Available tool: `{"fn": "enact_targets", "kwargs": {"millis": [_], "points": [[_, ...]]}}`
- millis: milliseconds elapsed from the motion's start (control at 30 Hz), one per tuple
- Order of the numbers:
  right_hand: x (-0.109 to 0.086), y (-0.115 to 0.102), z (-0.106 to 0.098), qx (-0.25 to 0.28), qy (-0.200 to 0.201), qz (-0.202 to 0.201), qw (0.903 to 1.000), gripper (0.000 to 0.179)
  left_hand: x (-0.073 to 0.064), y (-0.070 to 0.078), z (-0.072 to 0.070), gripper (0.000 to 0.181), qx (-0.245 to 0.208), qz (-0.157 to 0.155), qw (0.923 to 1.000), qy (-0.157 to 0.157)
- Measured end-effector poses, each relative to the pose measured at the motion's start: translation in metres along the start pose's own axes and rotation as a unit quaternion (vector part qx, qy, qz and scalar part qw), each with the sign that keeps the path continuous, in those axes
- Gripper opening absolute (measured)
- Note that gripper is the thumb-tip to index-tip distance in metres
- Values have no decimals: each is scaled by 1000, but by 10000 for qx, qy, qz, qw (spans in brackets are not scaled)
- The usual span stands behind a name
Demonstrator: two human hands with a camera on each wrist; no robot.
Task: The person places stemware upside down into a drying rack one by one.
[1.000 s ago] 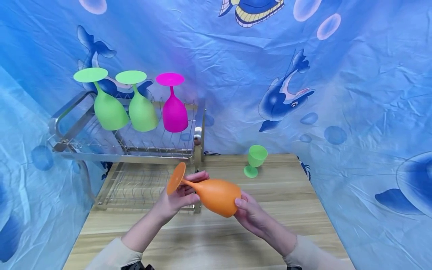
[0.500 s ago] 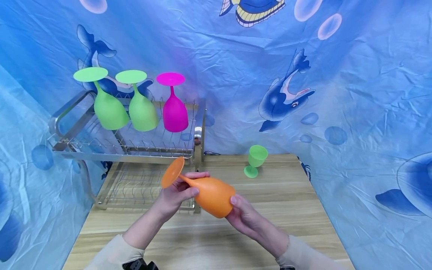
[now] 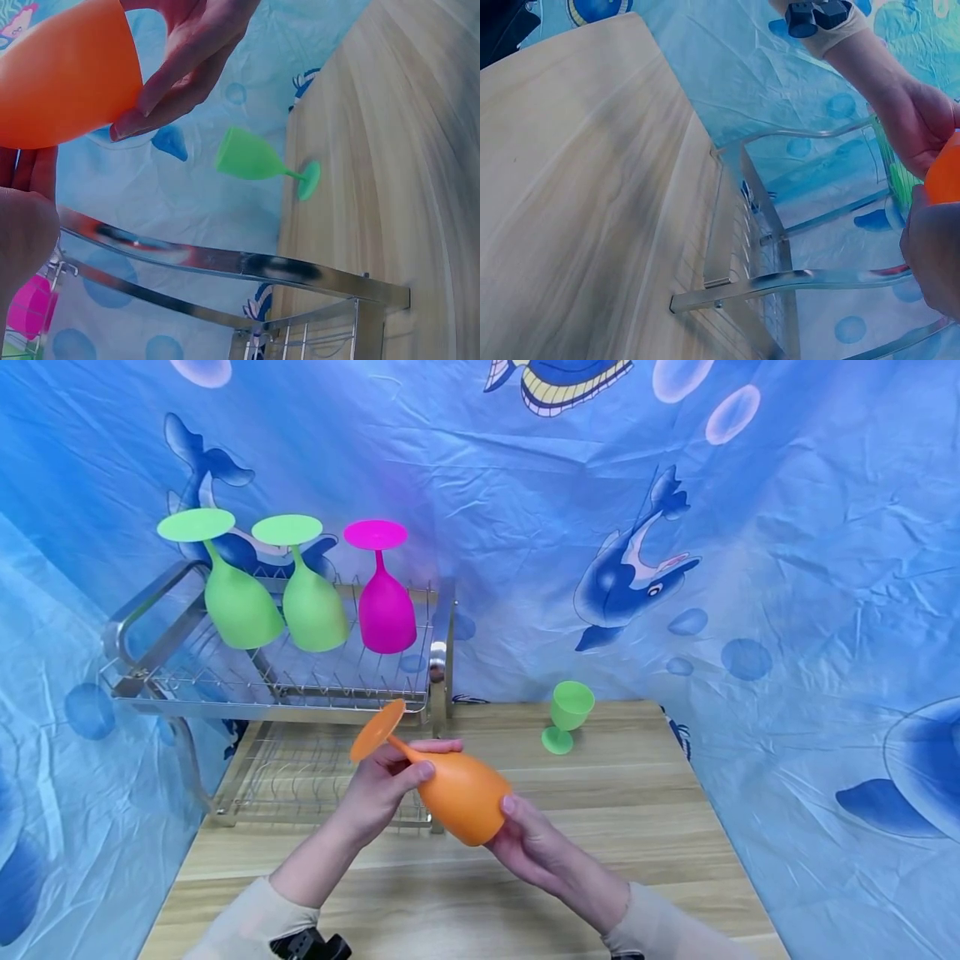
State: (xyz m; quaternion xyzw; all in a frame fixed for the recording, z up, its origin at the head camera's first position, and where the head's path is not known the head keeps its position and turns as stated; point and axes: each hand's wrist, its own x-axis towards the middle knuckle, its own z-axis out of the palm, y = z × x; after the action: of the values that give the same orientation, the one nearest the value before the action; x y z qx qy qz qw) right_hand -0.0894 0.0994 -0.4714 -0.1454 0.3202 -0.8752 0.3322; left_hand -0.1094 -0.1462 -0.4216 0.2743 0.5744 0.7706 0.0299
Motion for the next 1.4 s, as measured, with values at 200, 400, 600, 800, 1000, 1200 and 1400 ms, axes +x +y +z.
{"fn": "enact_targets", "kwargs": {"millis": [200, 400, 600, 800, 1000, 1200, 1400], "points": [[3, 3, 4, 21, -315, 3, 9995, 46, 0, 8, -5, 29, 142, -134, 9997, 141], [4, 3, 9, -81, -590, 149, 9981, 57, 0, 13, -12, 29, 82, -28, 9999, 98], [3, -6, 13, -646, -585, 305, 9957, 70, -5, 24, -20, 26, 18, -40, 9999, 145], [9, -27, 11, -1518, -326, -121, 9878, 71, -11, 48, -31, 26, 332, -122, 9993, 134], [29, -53, 9, -2526, -210, -1030, 9618, 64, -10, 93, -46, 27, 1050, -22, 9944, 119], [58, -77, 15, -3546, 87, -1866, 9162, 69, 2, 154, -65, 28, 1540, -21, 9880, 81], [91, -90, 28, -4341, 564, -2571, 8616, 75, 18, 210, -87, 27, 1976, 120, 9785, 583]]}}
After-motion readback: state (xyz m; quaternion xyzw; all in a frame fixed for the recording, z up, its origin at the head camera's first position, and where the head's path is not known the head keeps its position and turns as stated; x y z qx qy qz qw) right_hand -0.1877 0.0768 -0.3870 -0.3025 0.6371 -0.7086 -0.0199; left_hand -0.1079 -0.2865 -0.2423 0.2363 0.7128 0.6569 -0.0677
